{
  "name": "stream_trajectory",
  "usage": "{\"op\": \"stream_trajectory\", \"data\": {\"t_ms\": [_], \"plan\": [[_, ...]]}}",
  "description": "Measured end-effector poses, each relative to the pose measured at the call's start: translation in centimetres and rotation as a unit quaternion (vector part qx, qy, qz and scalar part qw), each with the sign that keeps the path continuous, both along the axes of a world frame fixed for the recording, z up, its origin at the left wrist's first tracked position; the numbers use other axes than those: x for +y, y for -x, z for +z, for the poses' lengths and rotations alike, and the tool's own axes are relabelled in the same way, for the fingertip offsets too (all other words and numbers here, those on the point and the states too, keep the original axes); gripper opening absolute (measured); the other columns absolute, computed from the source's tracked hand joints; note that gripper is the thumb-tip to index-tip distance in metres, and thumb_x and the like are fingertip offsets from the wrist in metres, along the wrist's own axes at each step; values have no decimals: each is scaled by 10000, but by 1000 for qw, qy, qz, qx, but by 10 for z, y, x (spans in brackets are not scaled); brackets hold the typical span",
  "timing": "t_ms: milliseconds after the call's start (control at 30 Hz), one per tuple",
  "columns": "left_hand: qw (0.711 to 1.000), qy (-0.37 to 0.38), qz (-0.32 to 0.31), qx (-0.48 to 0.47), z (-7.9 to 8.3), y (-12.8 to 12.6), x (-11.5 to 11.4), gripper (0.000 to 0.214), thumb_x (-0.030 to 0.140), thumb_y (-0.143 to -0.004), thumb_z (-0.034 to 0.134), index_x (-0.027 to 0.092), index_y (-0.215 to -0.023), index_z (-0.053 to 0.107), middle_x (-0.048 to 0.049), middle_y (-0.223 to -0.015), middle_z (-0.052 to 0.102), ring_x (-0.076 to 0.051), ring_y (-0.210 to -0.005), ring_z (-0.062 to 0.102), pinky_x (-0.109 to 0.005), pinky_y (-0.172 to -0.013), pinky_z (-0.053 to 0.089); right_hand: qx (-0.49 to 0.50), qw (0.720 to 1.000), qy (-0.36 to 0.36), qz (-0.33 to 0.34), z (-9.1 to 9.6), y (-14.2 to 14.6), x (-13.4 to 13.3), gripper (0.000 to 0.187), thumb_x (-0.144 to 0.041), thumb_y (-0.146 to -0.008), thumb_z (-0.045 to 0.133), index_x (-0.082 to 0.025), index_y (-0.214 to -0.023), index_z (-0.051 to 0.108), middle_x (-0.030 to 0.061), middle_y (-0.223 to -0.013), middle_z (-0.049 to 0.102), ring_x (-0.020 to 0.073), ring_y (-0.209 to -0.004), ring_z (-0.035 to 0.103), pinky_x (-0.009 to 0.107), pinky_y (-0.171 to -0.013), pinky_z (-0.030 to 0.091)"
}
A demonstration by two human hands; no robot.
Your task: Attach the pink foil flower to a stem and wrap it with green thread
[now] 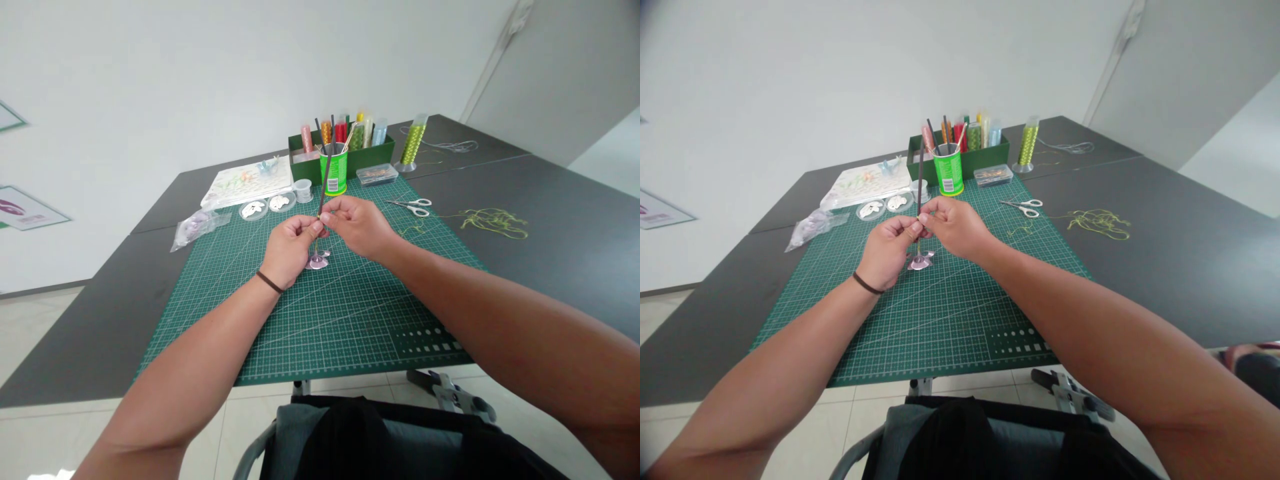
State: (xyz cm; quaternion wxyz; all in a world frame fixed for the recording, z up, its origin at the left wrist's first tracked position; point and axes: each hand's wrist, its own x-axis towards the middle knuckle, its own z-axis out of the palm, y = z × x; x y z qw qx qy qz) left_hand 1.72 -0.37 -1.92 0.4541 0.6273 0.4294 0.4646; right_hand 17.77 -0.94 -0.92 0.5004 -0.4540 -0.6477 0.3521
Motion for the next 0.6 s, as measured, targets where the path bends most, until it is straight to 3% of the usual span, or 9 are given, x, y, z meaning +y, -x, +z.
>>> {"op": "stream_trajectory", "data": {"t_ms": [100,367,600], "plan": [[1000,4,-8,-19,0,0,2,159,315,-883,707,159,-855,722,-47,-804,768,-136,-737,675,-275,-727,510,-4,1000,-9,17,-1,-1,0,77,-270,-887,615,-194,-883,614,-8,-661,649,126,-591,555,252,-541,393],[999,4,-19,-29,1,2,3,152,304,-889,697,168,-822,696,-45,-798,767,-150,-770,700,-289,-749,518,-49,998,-16,-31,7,-3,-4,94,-236,-894,603,-186,-820,633,-67,-515,452,92,-473,353,259,-467,265],[999,3,-22,-30,0,2,3,177,337,-889,704,169,-832,694,-45,-812,766,-153,-791,702,-300,-793,525,-44,999,-17,-20,3,-4,-2,98,-261,-901,629,-184,-843,646,-71,-519,425,88,-471,340,258,-462,247]]}}
